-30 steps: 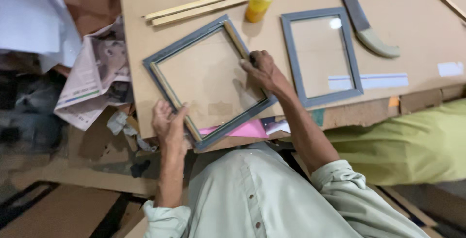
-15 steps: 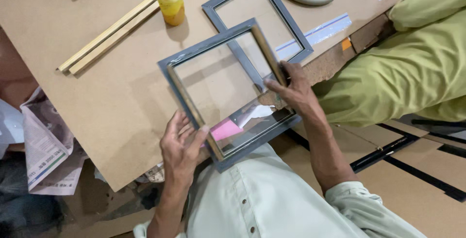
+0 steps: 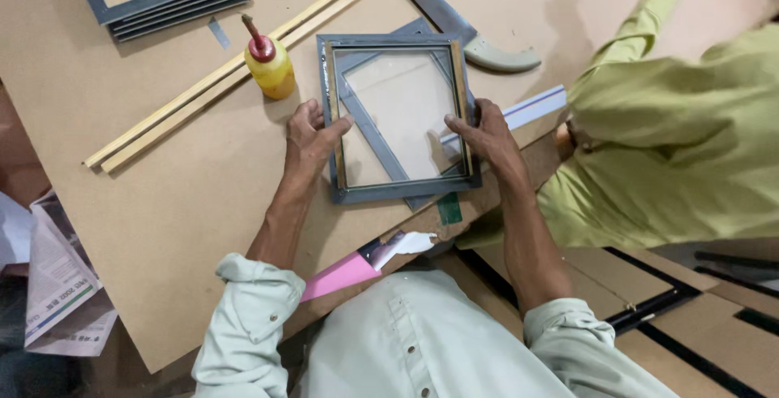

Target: The person applies glue from a yellow squeeze bottle along the inner edge of a picture frame, then picks up thin wooden strips and presses them into the glued frame edge. They repeat this on additional frames, repositioning and stacking finished frames on the workbench.

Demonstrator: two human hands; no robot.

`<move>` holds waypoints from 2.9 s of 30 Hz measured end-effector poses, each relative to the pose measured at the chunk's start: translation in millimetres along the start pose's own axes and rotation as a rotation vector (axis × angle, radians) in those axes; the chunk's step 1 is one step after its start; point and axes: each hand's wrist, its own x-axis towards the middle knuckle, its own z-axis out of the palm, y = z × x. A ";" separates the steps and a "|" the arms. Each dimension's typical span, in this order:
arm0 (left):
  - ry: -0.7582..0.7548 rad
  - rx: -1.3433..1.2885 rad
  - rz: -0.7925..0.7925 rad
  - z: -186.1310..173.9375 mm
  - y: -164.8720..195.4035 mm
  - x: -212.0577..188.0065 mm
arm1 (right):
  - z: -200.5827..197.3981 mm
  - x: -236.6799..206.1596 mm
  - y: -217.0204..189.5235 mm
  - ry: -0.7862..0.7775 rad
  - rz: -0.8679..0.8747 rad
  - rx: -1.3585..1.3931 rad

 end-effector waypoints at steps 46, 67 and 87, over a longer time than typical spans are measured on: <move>0.591 -0.116 -0.086 -294.1 73.6 211.0 | 44.0 -252.3 -78.1 0.243 -0.459 -0.589; 0.410 -0.571 0.098 -236.8 -89.1 -263.8 | 276.1 -188.3 -197.4 -0.375 -0.555 -0.195; 0.400 -0.383 0.012 -235.9 -124.5 -275.4 | 221.1 -256.8 -246.8 -0.184 -0.314 -0.418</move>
